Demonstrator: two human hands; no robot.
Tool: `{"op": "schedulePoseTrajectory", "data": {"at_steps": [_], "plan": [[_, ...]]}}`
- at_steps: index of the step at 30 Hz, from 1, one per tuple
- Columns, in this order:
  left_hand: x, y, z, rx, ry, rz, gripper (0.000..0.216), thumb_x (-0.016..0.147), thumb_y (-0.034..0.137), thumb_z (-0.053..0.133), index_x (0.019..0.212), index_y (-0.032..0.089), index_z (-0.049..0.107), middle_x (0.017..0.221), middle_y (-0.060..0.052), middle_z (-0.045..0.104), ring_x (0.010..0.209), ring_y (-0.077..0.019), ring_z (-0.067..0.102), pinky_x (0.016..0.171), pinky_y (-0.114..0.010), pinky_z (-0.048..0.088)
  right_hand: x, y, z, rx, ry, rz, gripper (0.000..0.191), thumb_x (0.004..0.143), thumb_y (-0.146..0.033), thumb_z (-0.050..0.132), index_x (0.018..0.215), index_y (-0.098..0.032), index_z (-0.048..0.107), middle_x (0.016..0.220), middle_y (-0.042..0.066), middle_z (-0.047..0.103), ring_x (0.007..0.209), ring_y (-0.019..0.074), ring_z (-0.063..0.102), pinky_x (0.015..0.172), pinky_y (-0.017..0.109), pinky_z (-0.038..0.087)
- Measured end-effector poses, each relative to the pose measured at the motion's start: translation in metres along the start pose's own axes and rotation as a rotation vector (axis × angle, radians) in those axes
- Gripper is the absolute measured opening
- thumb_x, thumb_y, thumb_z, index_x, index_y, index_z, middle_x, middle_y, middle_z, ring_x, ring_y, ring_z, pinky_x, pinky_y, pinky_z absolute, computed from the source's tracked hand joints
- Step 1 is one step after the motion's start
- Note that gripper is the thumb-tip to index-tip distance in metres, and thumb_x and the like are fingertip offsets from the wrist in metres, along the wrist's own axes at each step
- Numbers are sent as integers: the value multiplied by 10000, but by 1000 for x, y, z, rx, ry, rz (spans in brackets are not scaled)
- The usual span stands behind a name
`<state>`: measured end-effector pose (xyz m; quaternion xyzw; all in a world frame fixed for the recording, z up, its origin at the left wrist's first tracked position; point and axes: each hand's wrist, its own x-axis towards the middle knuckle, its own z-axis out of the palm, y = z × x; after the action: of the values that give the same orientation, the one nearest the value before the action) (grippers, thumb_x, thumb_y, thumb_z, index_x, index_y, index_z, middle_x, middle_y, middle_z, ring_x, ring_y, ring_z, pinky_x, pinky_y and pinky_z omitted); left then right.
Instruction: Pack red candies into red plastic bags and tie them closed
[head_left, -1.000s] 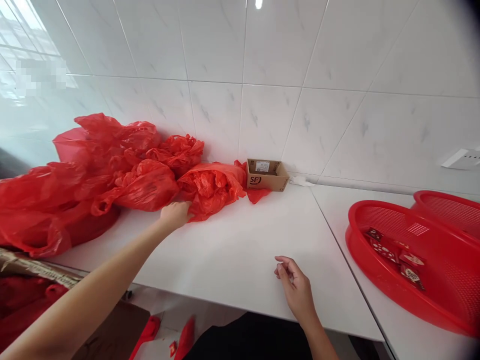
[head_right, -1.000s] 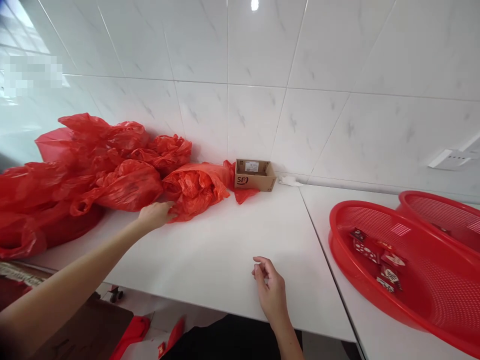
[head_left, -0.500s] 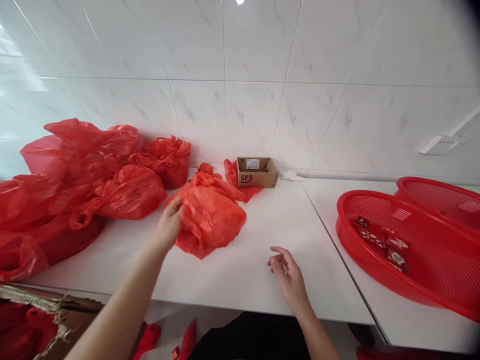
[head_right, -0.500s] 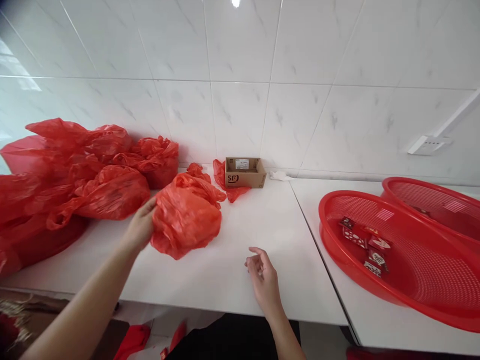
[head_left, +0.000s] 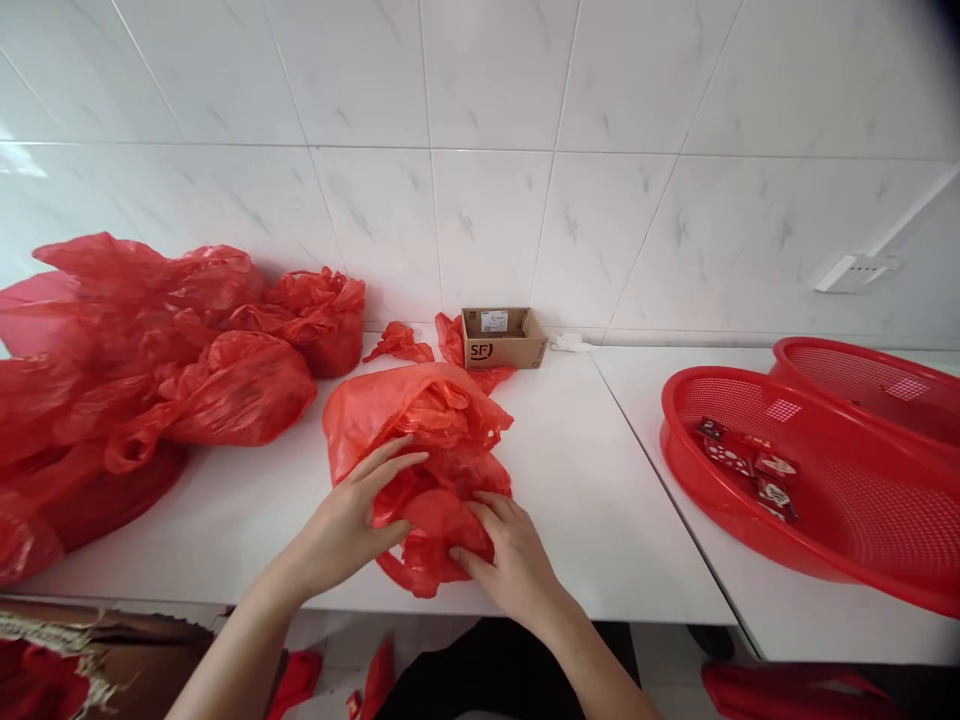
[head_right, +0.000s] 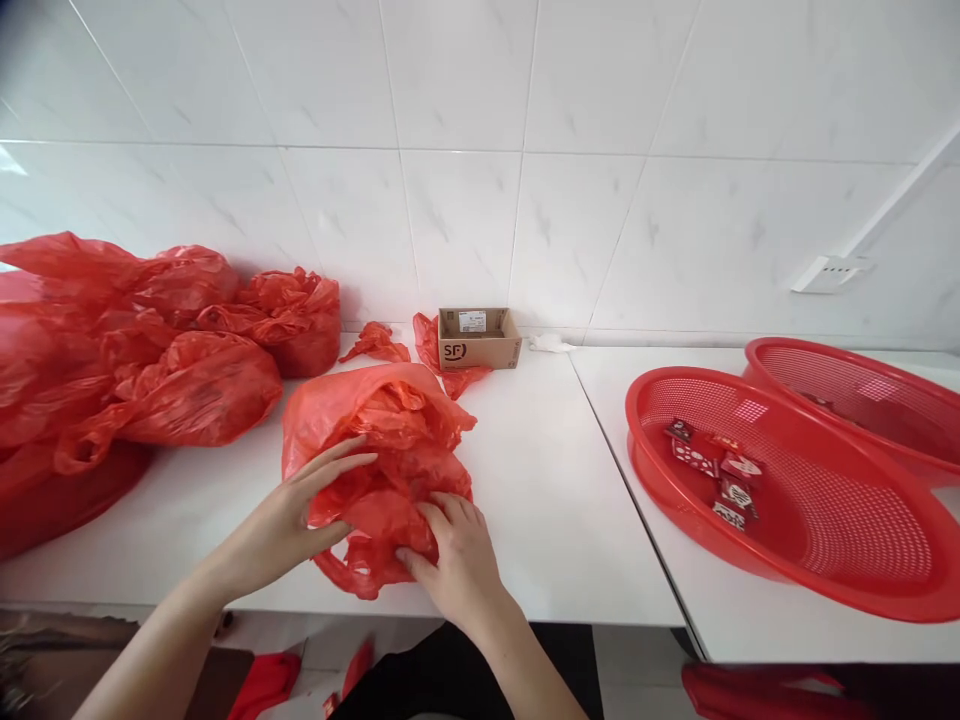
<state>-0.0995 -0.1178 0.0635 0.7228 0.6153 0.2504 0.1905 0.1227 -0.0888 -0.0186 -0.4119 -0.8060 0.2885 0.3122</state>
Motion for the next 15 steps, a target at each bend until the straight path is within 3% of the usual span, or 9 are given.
{"op": "schedulePoseTrajectory", "data": {"at_steps": [4,7,9,12,15], "plan": [[-18,0,-3,13,61,17,624,792,203,561,1368,419,461,1569,14,291,1399,-304,351,1048,-463,433,14,-17,-27,202,25,-22,446,866,-461,615,1261,-256,587,1283,71,596,1200,245,536,1033,431,432],[-38,11,6,-15,278,47,556,801,155,492,1299,402,518,1526,14,365,1369,-314,394,1075,-509,395,38,-30,-41,246,82,-82,321,936,-393,517,1216,-268,613,1249,54,610,1188,195,547,1039,378,425],[-51,24,20,-44,397,107,519,792,133,493,1241,388,549,1488,6,413,1371,-320,386,1077,-513,393,58,-33,-37,195,105,-92,300,942,-361,498,1189,-268,640,1318,63,562,1251,200,502,1070,391,393],[-61,38,50,40,375,255,423,796,157,551,1161,364,605,1407,-25,507,1362,-326,388,1042,-506,428,83,-32,-19,94,2,-36,352,908,-378,545,1214,-240,648,1446,95,452,1354,264,400,1108,460,336],[-50,33,77,286,273,287,375,794,201,591,1147,308,654,1380,-69,542,1337,-359,407,1027,-567,402,94,-29,-8,103,-45,-31,390,889,-358,573,1229,-179,640,1377,132,529,1298,277,465,1088,451,358]]}}
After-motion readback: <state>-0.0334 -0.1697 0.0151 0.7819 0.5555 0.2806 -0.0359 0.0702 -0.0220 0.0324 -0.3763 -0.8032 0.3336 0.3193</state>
